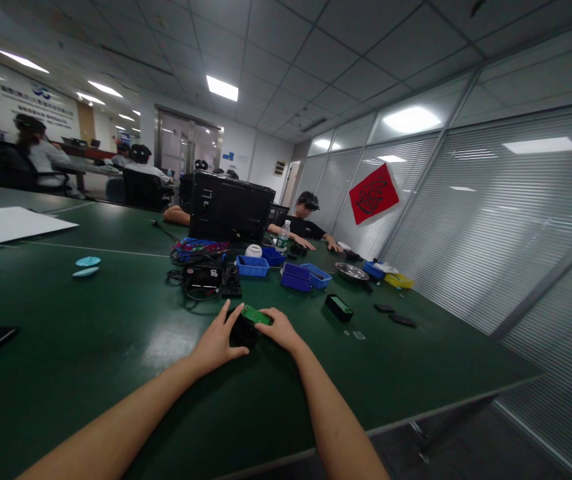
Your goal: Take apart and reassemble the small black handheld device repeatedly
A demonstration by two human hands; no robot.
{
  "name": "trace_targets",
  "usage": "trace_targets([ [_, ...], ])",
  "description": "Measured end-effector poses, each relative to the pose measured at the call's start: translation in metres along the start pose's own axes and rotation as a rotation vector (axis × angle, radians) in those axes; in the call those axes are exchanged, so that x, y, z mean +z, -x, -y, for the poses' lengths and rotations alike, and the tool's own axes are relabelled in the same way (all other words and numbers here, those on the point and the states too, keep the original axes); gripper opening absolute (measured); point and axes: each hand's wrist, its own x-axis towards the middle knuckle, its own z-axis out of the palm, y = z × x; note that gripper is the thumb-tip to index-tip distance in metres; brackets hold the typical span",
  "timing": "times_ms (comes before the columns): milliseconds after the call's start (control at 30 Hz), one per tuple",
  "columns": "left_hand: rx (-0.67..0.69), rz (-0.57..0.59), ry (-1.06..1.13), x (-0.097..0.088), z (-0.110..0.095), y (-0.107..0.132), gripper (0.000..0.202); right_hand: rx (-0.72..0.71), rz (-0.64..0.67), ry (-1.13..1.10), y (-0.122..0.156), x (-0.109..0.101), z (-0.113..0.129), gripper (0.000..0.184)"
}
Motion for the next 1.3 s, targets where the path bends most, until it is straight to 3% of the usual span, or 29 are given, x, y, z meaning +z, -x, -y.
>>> trace_targets([
  [167,-0.007,-0.015,-0.02,-0.003,0.001,-0.002,0.089,0.048,-0.039,-0.076,-0.005,0.004,-0.009,0.041],
  [367,-0.036,0.083,-0.014,-0.007,0.002,-0.002,0.077,0.037,-0.085,-0.003,-0.006,0.002,-0.022,0.04],
  [533,-0.011,0.127,-0.006,-0.009,0.0,-0.002,0.08,0.06,-0.064,0.057,-0.006,0.001,-0.022,0.043],
  [667,-0.078,0.112,0.016,-0.008,0.003,-0.004,0.071,0.095,-0.109,0.053,-0.006,0.0,-0.018,0.037],
  [767,-0.144,0.074,0.036,-0.006,0.007,-0.005,0.065,0.161,-0.196,-0.076,-0.007,-0.006,-0.016,0.037],
  [867,-0.175,0.046,0.043,-0.006,0.01,-0.006,0.061,0.185,-0.245,-0.419,-0.007,-0.013,-0.014,0.043],
  [967,-0.176,0.031,0.03,-0.006,0.01,-0.005,0.06,0.129,-0.175,-0.776,-0.004,-0.017,-0.009,0.048],
  [1033,-0.184,0.026,0.026,-0.006,0.009,-0.005,0.059,0.094,-0.097,-0.859,-0.001,-0.016,-0.003,0.048],
  [1200,-0.207,0.021,0.035,-0.006,0.007,-0.005,0.057,0.011,0.042,-0.761,0.002,-0.01,0.007,0.044],
  [1300,-0.216,0.023,0.038,-0.006,0.007,-0.006,0.059,-0.005,0.051,-0.703,0.001,-0.009,0.007,0.043],
])
